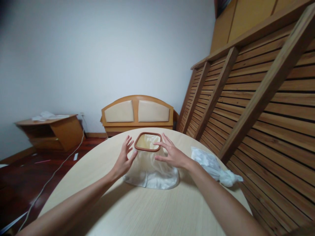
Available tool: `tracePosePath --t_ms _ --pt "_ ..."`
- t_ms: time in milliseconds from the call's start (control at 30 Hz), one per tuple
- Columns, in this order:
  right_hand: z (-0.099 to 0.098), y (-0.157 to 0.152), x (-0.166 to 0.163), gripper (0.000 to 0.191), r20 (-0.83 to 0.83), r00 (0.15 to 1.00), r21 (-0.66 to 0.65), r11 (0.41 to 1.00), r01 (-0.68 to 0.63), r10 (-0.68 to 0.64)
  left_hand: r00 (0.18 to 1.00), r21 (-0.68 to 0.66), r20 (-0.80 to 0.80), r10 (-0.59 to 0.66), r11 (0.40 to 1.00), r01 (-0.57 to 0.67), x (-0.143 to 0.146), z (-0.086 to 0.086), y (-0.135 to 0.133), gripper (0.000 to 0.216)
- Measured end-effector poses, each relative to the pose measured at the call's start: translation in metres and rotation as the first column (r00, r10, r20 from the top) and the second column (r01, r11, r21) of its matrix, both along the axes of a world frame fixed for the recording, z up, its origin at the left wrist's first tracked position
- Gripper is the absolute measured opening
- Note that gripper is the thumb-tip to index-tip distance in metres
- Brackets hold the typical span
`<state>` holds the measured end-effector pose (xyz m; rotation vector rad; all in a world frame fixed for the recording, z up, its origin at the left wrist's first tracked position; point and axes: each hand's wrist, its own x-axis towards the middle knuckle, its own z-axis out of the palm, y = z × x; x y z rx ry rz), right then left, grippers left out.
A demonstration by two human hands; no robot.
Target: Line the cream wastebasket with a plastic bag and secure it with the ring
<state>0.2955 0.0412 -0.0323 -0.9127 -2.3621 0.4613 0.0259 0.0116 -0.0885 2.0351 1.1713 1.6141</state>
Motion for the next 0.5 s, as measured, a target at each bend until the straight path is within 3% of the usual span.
tracePosePath --t_ms 133,267,367,500 --pt "-0.001 -0.005 -0.005 0.054 -0.05 0.998 0.107 0.993 0.051 -0.046 0.994 -0.086 0.058 0.091 0.993 -0.086 0.003 -0.012 0.004 0.069" --pt "-0.001 -0.009 -0.014 0.034 -0.122 0.991 0.224 0.97 0.09 -0.064 0.984 -0.171 -0.058 0.168 0.97 -0.176 0.014 -0.034 -0.009 0.093" --pt "-0.004 -0.014 -0.024 0.026 -0.186 0.978 0.275 0.95 0.145 -0.095 0.98 -0.244 -0.147 0.132 0.956 -0.165 0.026 -0.051 -0.028 0.108" --pt "-0.009 -0.025 -0.032 0.031 -0.202 0.967 0.283 0.936 0.211 -0.157 0.966 -0.269 -0.247 0.071 0.953 -0.138 0.033 -0.061 -0.045 0.115"
